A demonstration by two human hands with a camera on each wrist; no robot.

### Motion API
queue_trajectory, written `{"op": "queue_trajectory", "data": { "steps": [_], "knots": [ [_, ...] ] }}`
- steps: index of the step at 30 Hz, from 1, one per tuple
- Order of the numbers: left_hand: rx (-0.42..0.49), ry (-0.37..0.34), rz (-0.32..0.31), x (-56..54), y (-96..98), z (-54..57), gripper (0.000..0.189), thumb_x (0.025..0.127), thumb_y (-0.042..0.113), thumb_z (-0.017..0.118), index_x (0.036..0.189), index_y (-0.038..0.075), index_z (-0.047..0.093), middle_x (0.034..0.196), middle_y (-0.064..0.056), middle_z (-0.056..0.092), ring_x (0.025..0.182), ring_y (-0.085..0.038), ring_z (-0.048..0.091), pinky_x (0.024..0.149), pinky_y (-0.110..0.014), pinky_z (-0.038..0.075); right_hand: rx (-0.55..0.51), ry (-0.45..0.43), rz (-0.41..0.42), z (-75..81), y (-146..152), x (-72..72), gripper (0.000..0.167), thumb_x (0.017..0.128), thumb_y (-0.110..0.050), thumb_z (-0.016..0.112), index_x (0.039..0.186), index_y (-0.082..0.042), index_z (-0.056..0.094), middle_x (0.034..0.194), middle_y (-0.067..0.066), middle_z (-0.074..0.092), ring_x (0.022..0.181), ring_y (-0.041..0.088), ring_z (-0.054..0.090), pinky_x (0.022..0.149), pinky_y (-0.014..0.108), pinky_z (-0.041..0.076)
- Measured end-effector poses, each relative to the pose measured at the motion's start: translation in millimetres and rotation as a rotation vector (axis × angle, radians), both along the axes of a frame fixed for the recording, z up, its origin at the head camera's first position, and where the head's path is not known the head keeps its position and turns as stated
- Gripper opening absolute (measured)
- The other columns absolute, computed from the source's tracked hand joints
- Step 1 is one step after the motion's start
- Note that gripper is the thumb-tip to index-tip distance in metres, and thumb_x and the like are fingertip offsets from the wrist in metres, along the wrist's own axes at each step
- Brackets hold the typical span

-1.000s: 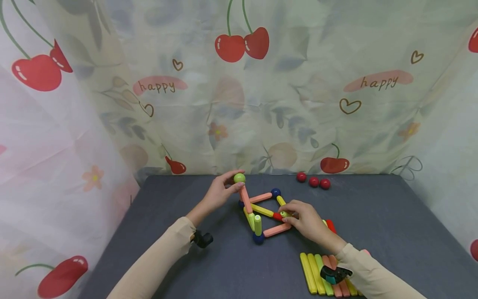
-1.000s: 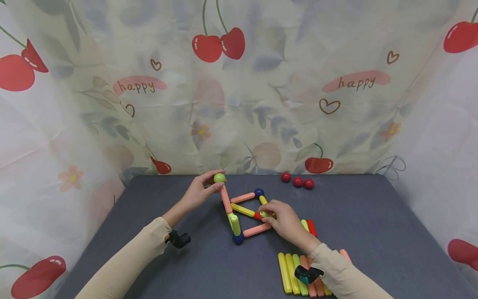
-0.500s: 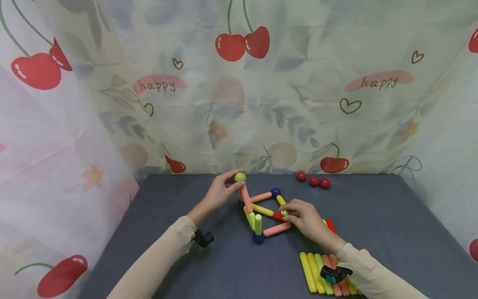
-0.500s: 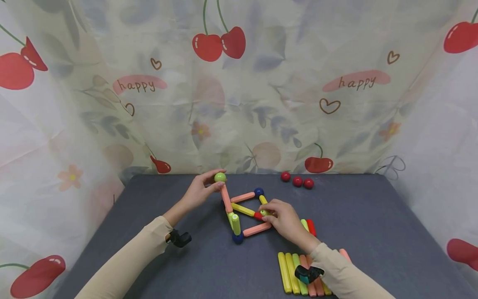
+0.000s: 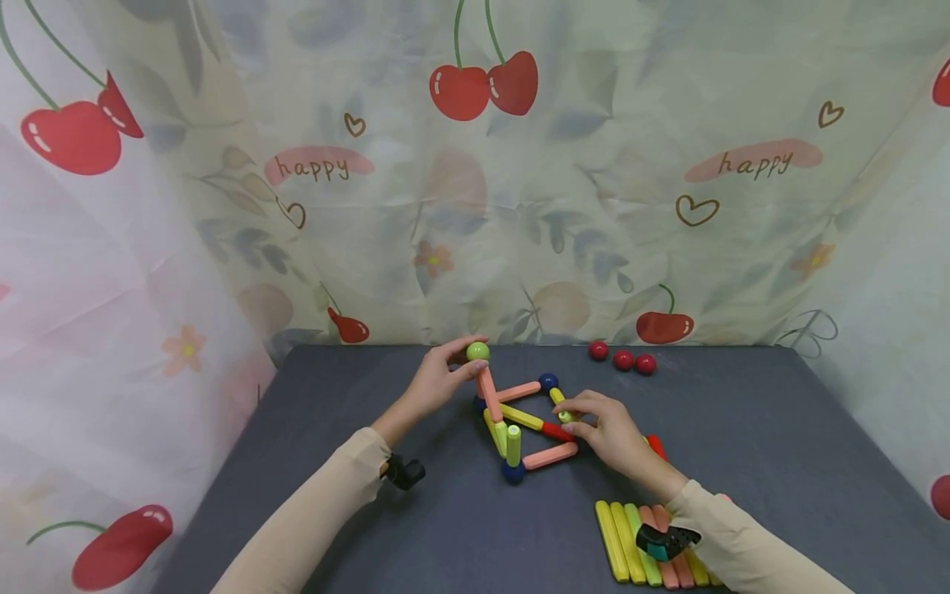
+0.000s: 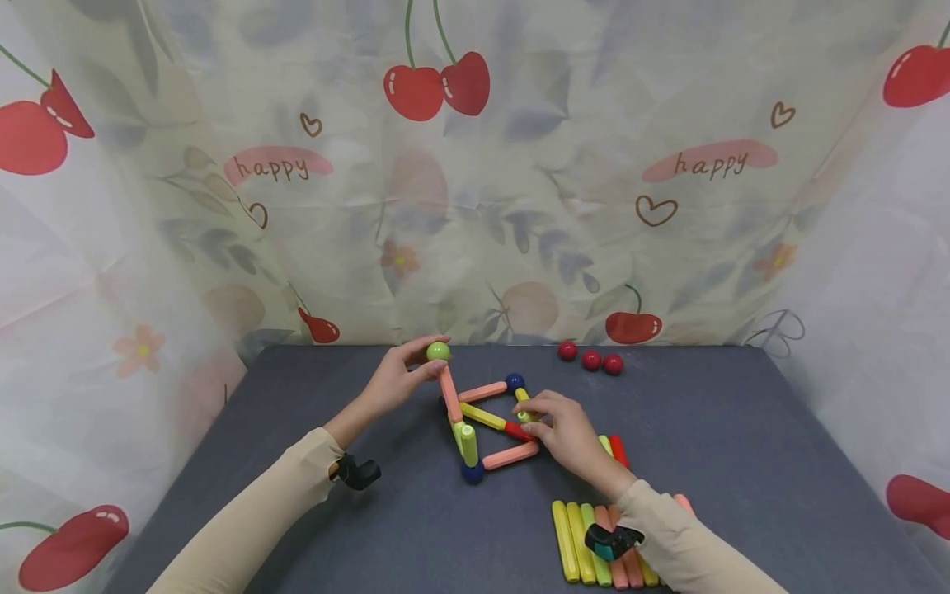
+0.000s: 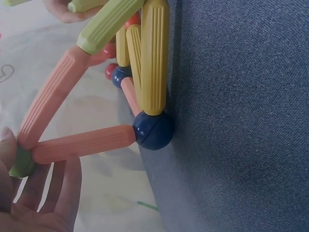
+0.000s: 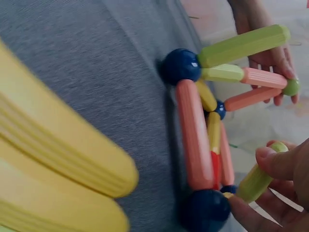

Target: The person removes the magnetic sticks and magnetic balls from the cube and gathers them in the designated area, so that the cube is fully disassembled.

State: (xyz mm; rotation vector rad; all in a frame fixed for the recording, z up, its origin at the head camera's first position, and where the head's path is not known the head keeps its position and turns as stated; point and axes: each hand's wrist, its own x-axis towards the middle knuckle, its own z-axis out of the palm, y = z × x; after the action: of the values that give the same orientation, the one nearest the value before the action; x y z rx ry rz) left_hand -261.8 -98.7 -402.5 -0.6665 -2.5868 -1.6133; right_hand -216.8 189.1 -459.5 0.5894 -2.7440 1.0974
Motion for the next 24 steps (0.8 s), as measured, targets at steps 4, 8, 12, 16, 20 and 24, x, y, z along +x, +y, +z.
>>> {"op": "queue_trajectory", "data": {
  "steps": [4, 8, 12, 16, 20, 24],
  "knots": [
    [-0.013, 0.0, -0.002, 2.0, -0.2, 2.8, 0.042, 0.098, 0.018, 0.062, 0.14, 0.013, 0.056, 0.121, -0.016, 0.068, 0.106, -0.034, 0.066, 0.083, -0.038, 0.058, -0.031, -0.037, -0.025, 2.6, -1, -1.4, 0.025, 0.087, -0.011, 0.075, 0.111, -0.017, 0.075, 0.1, -0.002, 0.069, 0.093, 0.016, 0.063, 0.076, 0.026, 0.051],
    [-0.017, 0.001, -0.001, 3.1, -0.3, 3.8, 0.042, 0.098, 0.018, 0.062, 0.14, 0.013, 0.056, 0.12, -0.016, 0.068, 0.105, -0.034, 0.066, 0.082, -0.035, 0.057, -0.062, -0.097, -0.055, 3.1, -1, -1.8, 0.025, 0.087, -0.012, 0.075, 0.112, -0.016, 0.074, 0.103, 0.0, 0.07, 0.092, 0.017, 0.064, 0.075, 0.026, 0.051],
    [-0.018, -0.001, 0.005, 3.1, 0.4, 3.6, 0.042, 0.098, 0.018, 0.062, 0.139, 0.013, 0.057, 0.12, -0.015, 0.068, 0.104, -0.033, 0.066, 0.081, -0.033, 0.057, -0.11, -0.149, -0.066, 4.3, 5, -1.2, 0.027, 0.089, -0.014, 0.074, 0.115, -0.015, 0.073, 0.104, 0.004, 0.07, 0.086, 0.018, 0.064, 0.069, 0.025, 0.053],
    [-0.016, -0.005, 0.004, 3.1, 1.0, 3.7, 0.042, 0.098, 0.018, 0.062, 0.14, 0.013, 0.056, 0.12, -0.015, 0.068, 0.105, -0.033, 0.066, 0.081, -0.032, 0.057, -0.152, -0.201, -0.065, 7.7, 16, -0.5, 0.03, 0.09, -0.019, 0.072, 0.12, -0.014, 0.071, 0.108, 0.009, 0.07, 0.079, 0.019, 0.063, 0.066, 0.031, 0.055],
    [-0.008, -0.012, -0.001, 3.0, 1.2, 3.2, 0.043, 0.098, 0.018, 0.062, 0.14, 0.012, 0.056, 0.121, -0.016, 0.068, 0.106, -0.035, 0.065, 0.081, -0.033, 0.057, -0.178, -0.25, -0.085, 12.9, 31, 0.0, 0.032, 0.092, -0.021, 0.071, 0.124, -0.015, 0.069, 0.119, 0.013, 0.069, 0.087, 0.019, 0.065, 0.072, 0.038, 0.059],
    [0.001, -0.007, 0.0, -7.8, -0.5, -10.5, 0.044, 0.098, 0.025, 0.063, 0.14, 0.018, 0.056, 0.122, -0.013, 0.068, 0.106, -0.032, 0.066, 0.081, -0.033, 0.058, -0.199, -0.302, -0.119, 17.5, 51, 0.9, 0.036, 0.093, -0.024, 0.07, 0.127, -0.013, 0.067, 0.124, 0.018, 0.067, 0.09, 0.019, 0.067, 0.076, 0.039, 0.06]
  ]
}}
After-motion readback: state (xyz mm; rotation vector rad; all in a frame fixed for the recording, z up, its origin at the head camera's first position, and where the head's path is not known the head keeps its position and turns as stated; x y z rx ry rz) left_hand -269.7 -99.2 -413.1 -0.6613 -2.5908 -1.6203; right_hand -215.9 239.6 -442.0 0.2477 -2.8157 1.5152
